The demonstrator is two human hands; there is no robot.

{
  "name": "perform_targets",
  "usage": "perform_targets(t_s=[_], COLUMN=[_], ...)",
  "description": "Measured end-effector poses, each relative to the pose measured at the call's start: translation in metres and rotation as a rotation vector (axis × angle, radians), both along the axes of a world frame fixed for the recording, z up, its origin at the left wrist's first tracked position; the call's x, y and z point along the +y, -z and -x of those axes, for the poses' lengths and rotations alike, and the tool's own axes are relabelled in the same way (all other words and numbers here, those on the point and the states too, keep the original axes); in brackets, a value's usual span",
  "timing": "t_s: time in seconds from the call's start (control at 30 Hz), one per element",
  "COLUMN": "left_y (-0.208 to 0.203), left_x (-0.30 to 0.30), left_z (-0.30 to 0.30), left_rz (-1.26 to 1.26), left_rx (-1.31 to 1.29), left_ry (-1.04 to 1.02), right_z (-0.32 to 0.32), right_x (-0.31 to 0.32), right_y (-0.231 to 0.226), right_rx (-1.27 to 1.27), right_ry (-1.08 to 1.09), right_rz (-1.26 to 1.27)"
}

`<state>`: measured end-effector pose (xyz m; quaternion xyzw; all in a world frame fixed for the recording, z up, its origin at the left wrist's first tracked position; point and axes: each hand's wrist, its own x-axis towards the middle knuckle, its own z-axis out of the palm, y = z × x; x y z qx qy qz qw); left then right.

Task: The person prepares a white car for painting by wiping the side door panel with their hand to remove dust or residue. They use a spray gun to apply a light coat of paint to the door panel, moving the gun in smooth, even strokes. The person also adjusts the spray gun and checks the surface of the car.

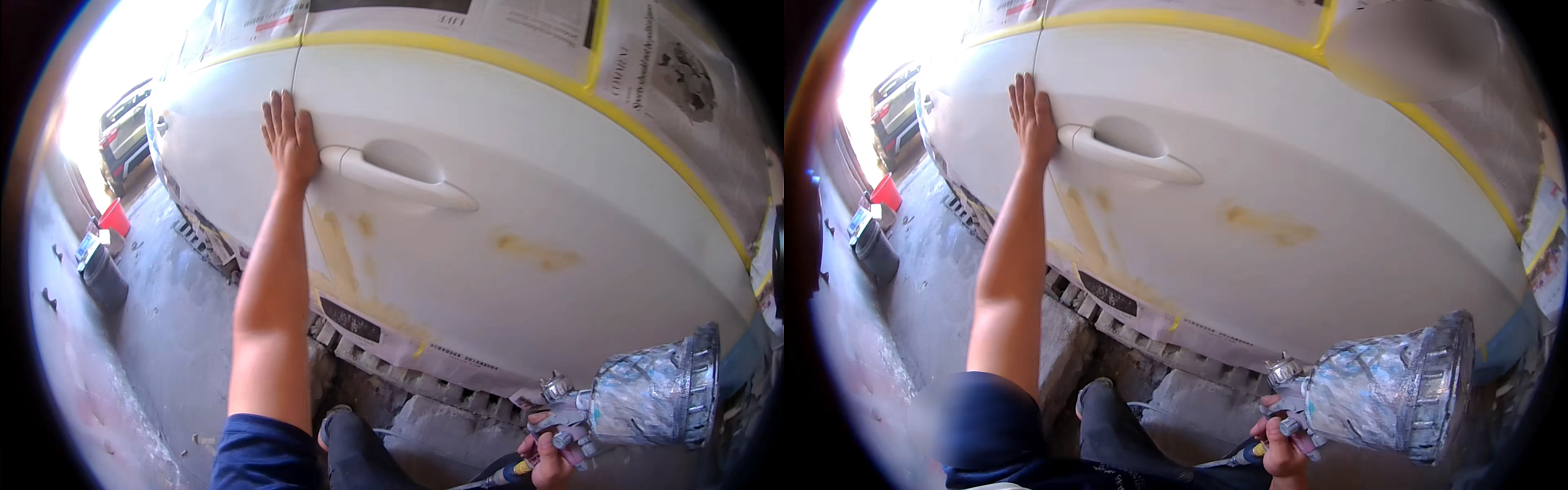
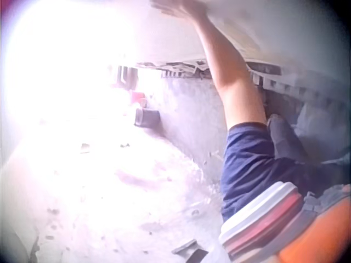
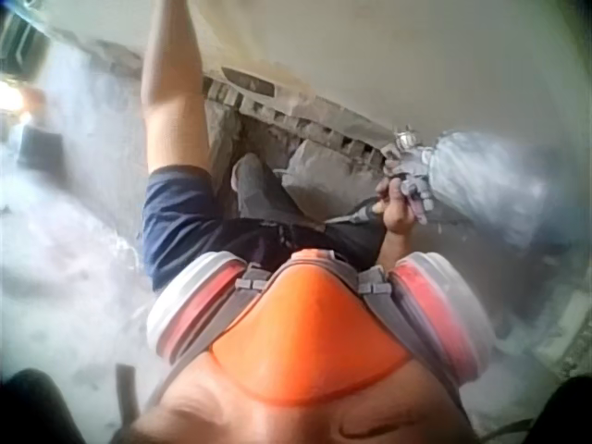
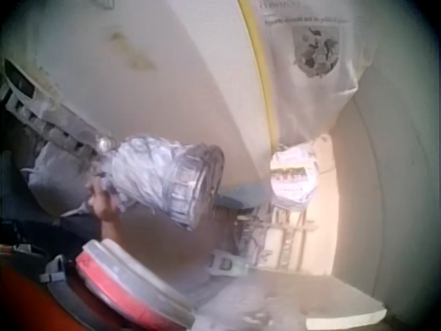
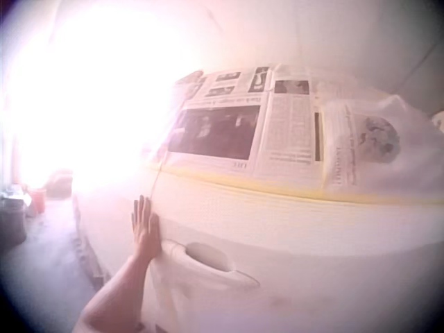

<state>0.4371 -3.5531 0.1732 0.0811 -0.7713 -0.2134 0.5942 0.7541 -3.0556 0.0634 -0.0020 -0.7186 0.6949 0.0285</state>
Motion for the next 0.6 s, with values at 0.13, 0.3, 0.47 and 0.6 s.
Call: perform_targets(t_s=[0.13,0.3,0.47,0.6], left_y=[0.080,0.224,0.216,0.120], left_x=[0.071,0.208,0.232,0.170], left_z=[-0.010,-0.022,-0.008,-0.020], left_rz=[-0.209,-0.792,-0.769,-0.208], left_rx=[0.081,0.150,0.095,0.084], left_ry=[0.052,0.118,-0.001,0.059], right_z=[0.001,0.000,0.004,0.004], right_x=[0.012,0.016,0.022,0.024], right_y=[-0.010,-0.002,0.002,0.030], right_rx=[0.021,0.014,0.050,0.021], right_ry=[-0.076,-0.103,-0.121,-0.046], right_rz=[-0.030,-0.032,-0.104,-0.124])
